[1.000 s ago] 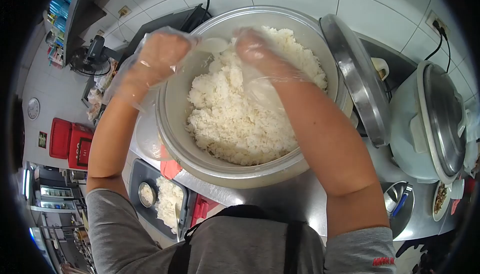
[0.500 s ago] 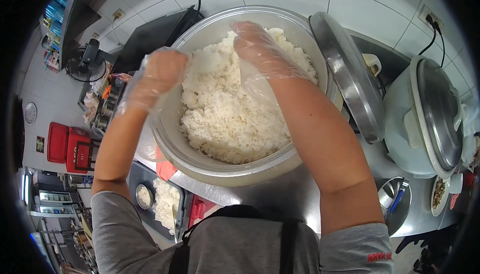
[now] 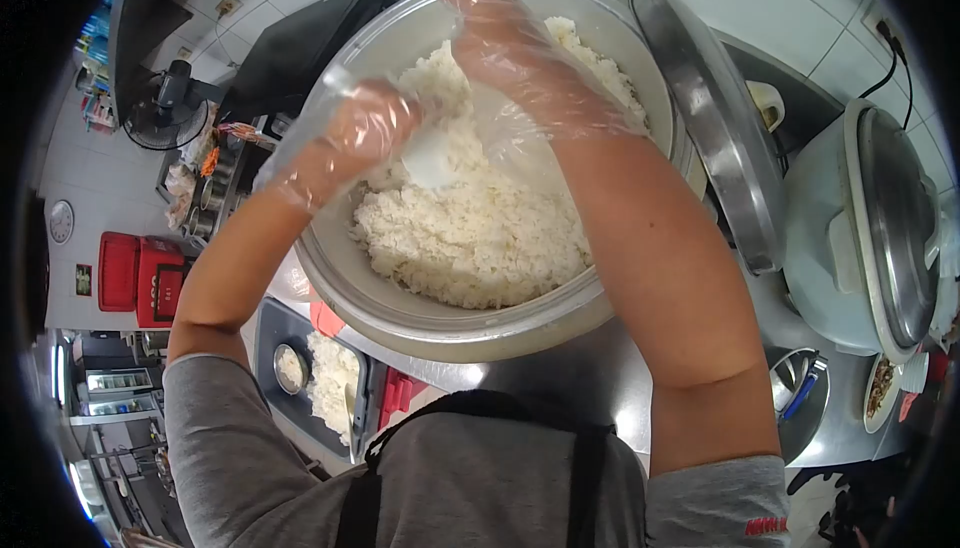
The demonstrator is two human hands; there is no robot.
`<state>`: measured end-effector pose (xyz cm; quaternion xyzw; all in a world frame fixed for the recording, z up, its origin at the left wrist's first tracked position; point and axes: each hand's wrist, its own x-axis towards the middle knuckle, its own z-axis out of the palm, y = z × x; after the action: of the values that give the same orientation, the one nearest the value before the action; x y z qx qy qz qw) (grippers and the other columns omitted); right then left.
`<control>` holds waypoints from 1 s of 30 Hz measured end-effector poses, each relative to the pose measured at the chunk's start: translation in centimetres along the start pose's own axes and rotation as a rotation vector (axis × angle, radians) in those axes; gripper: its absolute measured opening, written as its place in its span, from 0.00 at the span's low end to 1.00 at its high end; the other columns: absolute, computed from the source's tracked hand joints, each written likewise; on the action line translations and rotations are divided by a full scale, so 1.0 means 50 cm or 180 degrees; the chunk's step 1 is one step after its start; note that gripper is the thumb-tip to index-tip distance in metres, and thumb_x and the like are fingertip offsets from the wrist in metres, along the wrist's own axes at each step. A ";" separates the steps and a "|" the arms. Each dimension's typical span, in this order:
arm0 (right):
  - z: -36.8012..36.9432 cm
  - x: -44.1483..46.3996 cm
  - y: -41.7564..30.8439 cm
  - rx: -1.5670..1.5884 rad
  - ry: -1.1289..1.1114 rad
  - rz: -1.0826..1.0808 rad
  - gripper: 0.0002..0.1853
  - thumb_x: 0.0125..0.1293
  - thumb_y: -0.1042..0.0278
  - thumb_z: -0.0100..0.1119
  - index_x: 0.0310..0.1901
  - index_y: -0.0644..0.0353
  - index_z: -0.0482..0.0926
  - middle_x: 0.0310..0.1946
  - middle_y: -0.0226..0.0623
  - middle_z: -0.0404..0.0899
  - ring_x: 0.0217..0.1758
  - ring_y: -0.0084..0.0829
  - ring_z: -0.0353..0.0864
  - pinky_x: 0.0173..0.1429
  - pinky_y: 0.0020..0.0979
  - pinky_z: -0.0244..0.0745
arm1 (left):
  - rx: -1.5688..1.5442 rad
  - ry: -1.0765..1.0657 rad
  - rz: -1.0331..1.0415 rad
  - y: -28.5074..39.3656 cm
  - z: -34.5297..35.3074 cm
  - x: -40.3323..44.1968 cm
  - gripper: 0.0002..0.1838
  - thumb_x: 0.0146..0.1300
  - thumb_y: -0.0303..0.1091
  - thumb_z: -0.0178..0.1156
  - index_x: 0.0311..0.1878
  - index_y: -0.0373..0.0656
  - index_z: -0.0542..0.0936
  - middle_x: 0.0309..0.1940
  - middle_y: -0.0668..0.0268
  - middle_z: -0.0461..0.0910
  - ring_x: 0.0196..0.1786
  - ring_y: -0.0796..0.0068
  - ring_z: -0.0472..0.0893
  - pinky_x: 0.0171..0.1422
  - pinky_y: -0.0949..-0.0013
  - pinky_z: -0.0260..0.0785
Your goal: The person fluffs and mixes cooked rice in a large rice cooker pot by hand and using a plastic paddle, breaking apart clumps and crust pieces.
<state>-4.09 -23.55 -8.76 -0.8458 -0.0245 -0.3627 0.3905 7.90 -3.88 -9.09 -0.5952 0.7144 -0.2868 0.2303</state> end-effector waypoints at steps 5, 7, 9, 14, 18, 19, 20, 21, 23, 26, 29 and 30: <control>-0.010 -0.006 -0.032 0.0214 -0.0486 0.0385 0.25 0.65 0.78 0.47 0.64 0.54 0.74 0.58 0.44 0.78 0.60 0.34 0.77 0.61 0.31 0.72 | 0.1155 -0.0329 0.0357 -0.071 0.044 0.001 0.14 0.60 0.32 0.57 0.48 0.36 0.80 0.29 0.59 0.75 0.36 0.66 0.79 0.37 0.64 0.75; -0.028 0.000 -0.084 -0.0204 -0.0729 0.0843 0.25 0.67 0.75 0.46 0.65 0.51 0.73 0.56 0.42 0.79 0.59 0.34 0.77 0.60 0.32 0.73 | -0.0806 -0.1409 -0.0338 -0.087 -0.057 0.030 0.12 0.59 0.34 0.59 0.43 0.37 0.82 0.30 0.60 0.77 0.39 0.66 0.80 0.39 0.64 0.75; -0.040 0.000 -0.114 -0.0532 -0.0946 0.1103 0.24 0.68 0.74 0.46 0.66 0.50 0.73 0.56 0.42 0.80 0.58 0.33 0.78 0.59 0.32 0.73 | -0.0790 -0.2151 -0.0802 -0.073 -0.109 0.044 0.11 0.56 0.36 0.62 0.38 0.39 0.83 0.30 0.62 0.80 0.40 0.66 0.82 0.40 0.64 0.74; -0.037 -0.008 -0.123 -0.0546 -0.0968 0.0818 0.24 0.69 0.73 0.46 0.66 0.50 0.73 0.56 0.42 0.79 0.59 0.34 0.77 0.60 0.33 0.73 | -0.0244 -0.2554 -0.0482 -0.035 -0.131 -0.016 0.06 0.51 0.35 0.65 0.28 0.44 0.85 0.28 0.62 0.84 0.37 0.64 0.85 0.41 0.64 0.75; -0.034 -0.011 -0.121 -0.0506 -0.0939 0.0681 0.23 0.69 0.73 0.45 0.65 0.51 0.73 0.57 0.42 0.79 0.59 0.34 0.77 0.61 0.33 0.72 | -0.0121 -0.2601 -0.0158 -0.033 -0.156 -0.025 0.04 0.51 0.32 0.64 0.25 0.45 0.85 0.27 0.60 0.85 0.34 0.60 0.86 0.42 0.62 0.76; -0.034 -0.012 -0.121 -0.0506 -0.0955 0.0660 0.23 0.69 0.73 0.45 0.65 0.51 0.73 0.57 0.42 0.79 0.59 0.34 0.77 0.61 0.33 0.72 | -0.0074 -0.2609 -0.0112 -0.035 -0.163 -0.023 0.05 0.51 0.32 0.63 0.25 0.44 0.86 0.28 0.59 0.85 0.34 0.59 0.86 0.43 0.62 0.76; -0.034 -0.013 -0.122 -0.0491 -0.0961 0.0638 0.23 0.69 0.72 0.45 0.65 0.51 0.73 0.57 0.42 0.79 0.59 0.34 0.77 0.61 0.33 0.72 | -0.0273 -0.2824 -0.0268 -0.032 -0.156 -0.021 0.04 0.50 0.32 0.64 0.25 0.43 0.85 0.28 0.59 0.85 0.34 0.58 0.85 0.43 0.61 0.76; -0.034 -0.014 -0.123 -0.0485 -0.0962 0.0610 0.23 0.69 0.72 0.45 0.65 0.51 0.73 0.57 0.42 0.78 0.59 0.34 0.77 0.61 0.33 0.72 | -0.0474 -0.3037 -0.0431 -0.029 -0.142 -0.018 0.04 0.49 0.32 0.65 0.25 0.42 0.85 0.28 0.58 0.85 0.35 0.57 0.85 0.44 0.61 0.76; -0.035 -0.014 -0.126 -0.0494 -0.0979 0.0572 0.23 0.70 0.72 0.45 0.65 0.51 0.73 0.57 0.42 0.78 0.60 0.35 0.76 0.62 0.33 0.71 | -0.0973 -0.3086 -0.0651 -0.015 -0.121 -0.027 0.06 0.48 0.32 0.67 0.26 0.40 0.85 0.28 0.57 0.84 0.36 0.54 0.85 0.45 0.59 0.76; -0.036 -0.017 -0.124 -0.0499 -0.0979 0.0526 0.22 0.70 0.72 0.45 0.65 0.52 0.73 0.58 0.42 0.78 0.60 0.35 0.76 0.62 0.33 0.71 | -0.1760 -0.2667 -0.0760 0.008 -0.118 -0.063 0.10 0.49 0.33 0.68 0.32 0.38 0.84 0.31 0.54 0.84 0.40 0.52 0.84 0.47 0.58 0.74; -0.042 -0.021 -0.123 -0.0496 -0.0997 0.0499 0.22 0.70 0.71 0.44 0.65 0.52 0.73 0.58 0.42 0.78 0.60 0.35 0.76 0.63 0.34 0.70 | -0.2327 -0.2612 -0.0842 0.008 -0.119 -0.072 0.12 0.51 0.34 0.68 0.37 0.37 0.83 0.35 0.51 0.83 0.44 0.50 0.82 0.50 0.57 0.72; -0.042 -0.023 -0.123 -0.0493 -0.1011 0.0487 0.22 0.70 0.71 0.44 0.64 0.52 0.73 0.58 0.42 0.78 0.60 0.35 0.76 0.63 0.34 0.70 | -0.2482 -0.2712 -0.0861 0.006 -0.120 -0.069 0.12 0.51 0.33 0.68 0.37 0.38 0.82 0.36 0.51 0.83 0.45 0.50 0.82 0.51 0.57 0.71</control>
<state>-8.19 -20.45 -4.62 -0.9193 0.0066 -0.1947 0.3419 4.31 0.37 -4.95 -0.7844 0.5295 0.2343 0.2225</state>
